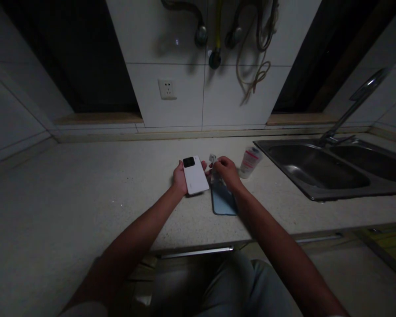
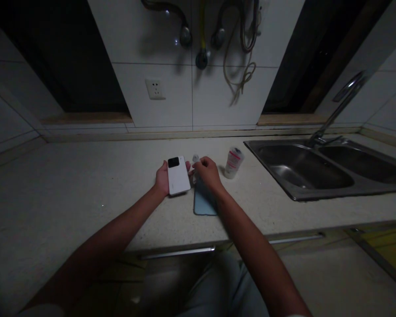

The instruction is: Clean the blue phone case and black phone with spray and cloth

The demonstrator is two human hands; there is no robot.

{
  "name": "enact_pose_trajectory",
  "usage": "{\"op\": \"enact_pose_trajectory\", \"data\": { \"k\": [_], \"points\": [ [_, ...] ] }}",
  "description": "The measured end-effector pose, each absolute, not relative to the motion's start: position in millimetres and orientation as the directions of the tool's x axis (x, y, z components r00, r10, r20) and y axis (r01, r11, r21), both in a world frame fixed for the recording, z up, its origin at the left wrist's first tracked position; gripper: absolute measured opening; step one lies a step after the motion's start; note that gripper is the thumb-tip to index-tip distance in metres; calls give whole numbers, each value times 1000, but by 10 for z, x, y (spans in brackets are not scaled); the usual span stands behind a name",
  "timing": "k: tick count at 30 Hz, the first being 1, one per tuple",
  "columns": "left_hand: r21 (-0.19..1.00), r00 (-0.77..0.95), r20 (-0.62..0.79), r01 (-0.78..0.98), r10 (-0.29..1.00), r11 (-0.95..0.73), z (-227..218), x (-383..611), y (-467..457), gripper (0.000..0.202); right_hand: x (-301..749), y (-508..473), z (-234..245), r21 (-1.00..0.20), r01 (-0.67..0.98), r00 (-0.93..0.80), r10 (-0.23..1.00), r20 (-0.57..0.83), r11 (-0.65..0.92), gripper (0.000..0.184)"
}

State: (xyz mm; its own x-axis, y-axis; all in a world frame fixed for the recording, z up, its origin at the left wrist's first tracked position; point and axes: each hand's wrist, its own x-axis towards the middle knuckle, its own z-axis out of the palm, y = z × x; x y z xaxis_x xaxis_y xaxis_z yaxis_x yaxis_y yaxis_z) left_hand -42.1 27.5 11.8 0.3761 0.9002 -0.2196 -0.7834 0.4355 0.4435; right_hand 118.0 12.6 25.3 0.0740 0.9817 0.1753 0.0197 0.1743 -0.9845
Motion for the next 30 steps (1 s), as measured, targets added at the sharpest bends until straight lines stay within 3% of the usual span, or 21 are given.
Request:
{"op": "enact_pose_trajectory", "data": {
  "k": [2, 4, 7, 10, 13, 20, 23, 27, 30],
  "points": [
    [443, 397, -214, -775, 893, 451, 127, -438, 257, 66, 1204, 157, 261, -983, -88, 93, 984, 150, 159, 29],
    [460, 423, -201, -756, 884, 466, 151, -454, 244, 61, 1253, 188, 259, -987, -35, 166, 975, 147, 155, 27],
    [497, 433, -184, -733, 882, 464, 209, -464, 225, 53, 1343, 201, 254, -943, 310, 275, 938, 212, 122, 15],
    [531, 427, -181, -716, 886, 454, 262, -451, 200, 45, 1400, 155, 277, -730, 681, 237, 924, 301, 63, 34],
    [562, 431, -191, -688, 882, 458, 289, -422, 180, 42, 1417, 91, 334, -535, 845, 186, 947, 261, -18, 45],
    [572, 430, -246, -659, 868, 489, 296, -410, 214, 46, 1489, 15, 412, -262, 954, 143, 990, -17, -143, 46],
    [647, 382, -297, -594, 875, 479, 256, -404, 240, 43, 1533, -12, 429, -225, 964, 130, 990, -58, -139, 45],
    [797, 217, -240, -512, 946, 320, 174, -357, 222, 31, 1583, -36, 459, -204, 968, 126, 986, -110, -147, 42],
    [866, 131, -220, -429, 967, 256, 129, -323, 181, 41, 1597, -30, 448, -193, 973, 108, 987, -116, -129, 38]
  ]
}}
